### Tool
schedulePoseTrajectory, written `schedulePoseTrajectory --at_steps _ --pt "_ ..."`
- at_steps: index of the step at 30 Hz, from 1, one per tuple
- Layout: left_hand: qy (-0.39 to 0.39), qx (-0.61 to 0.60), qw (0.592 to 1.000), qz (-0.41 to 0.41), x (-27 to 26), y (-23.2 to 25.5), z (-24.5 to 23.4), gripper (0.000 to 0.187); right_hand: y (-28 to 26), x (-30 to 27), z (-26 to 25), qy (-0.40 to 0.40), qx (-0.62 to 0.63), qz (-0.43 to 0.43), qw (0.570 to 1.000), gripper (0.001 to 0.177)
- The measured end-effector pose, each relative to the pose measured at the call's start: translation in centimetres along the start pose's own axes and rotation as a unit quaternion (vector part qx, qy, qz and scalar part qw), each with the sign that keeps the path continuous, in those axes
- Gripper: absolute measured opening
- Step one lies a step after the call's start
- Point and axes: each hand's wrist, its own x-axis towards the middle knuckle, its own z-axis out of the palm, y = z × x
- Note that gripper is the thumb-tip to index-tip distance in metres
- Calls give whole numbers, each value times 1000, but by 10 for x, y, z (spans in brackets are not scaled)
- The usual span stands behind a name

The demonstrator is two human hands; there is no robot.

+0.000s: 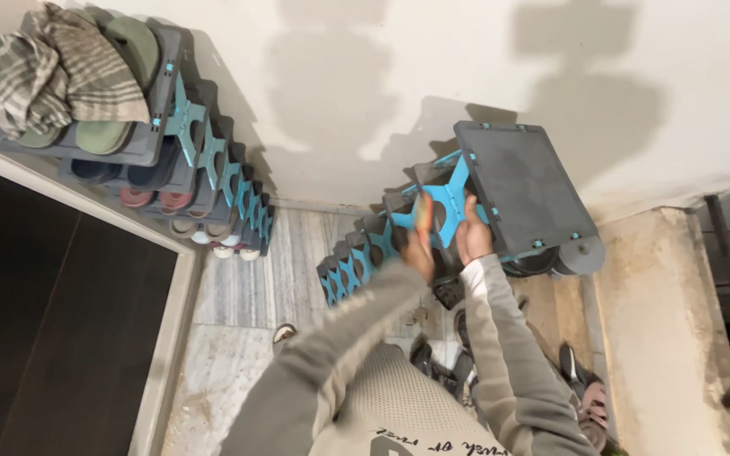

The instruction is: Assembling and cleaning a modular plastic shoe rack in a hallway.

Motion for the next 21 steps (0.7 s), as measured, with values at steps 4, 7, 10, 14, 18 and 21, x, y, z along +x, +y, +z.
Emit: schedulePoseTrajectory --at_steps 4,7,10,14,18,21 --pt "-11 8 1000 -12 4 35 -25 41 3 -4 2 -19 19 -4 1000 57" --pt "-45 45 988 -138 27 35 -18 41 -2 -5 7 19 -50 26 998 62" --pt "-14 37 991 -128 15 20 4 42 -6 -5 8 11 -42 31 999 63" --pt "-5 5 995 -100 30 32 -15 39 3 -3 8 5 -22 35 999 64" --pt "7 1 992 -127 54 40 -15 39 0 -11 15 4 -39 58 998 63" --pt "106 -6 993 51 8 21 -2 43 3 -8 7 26 -67 34 997 63"
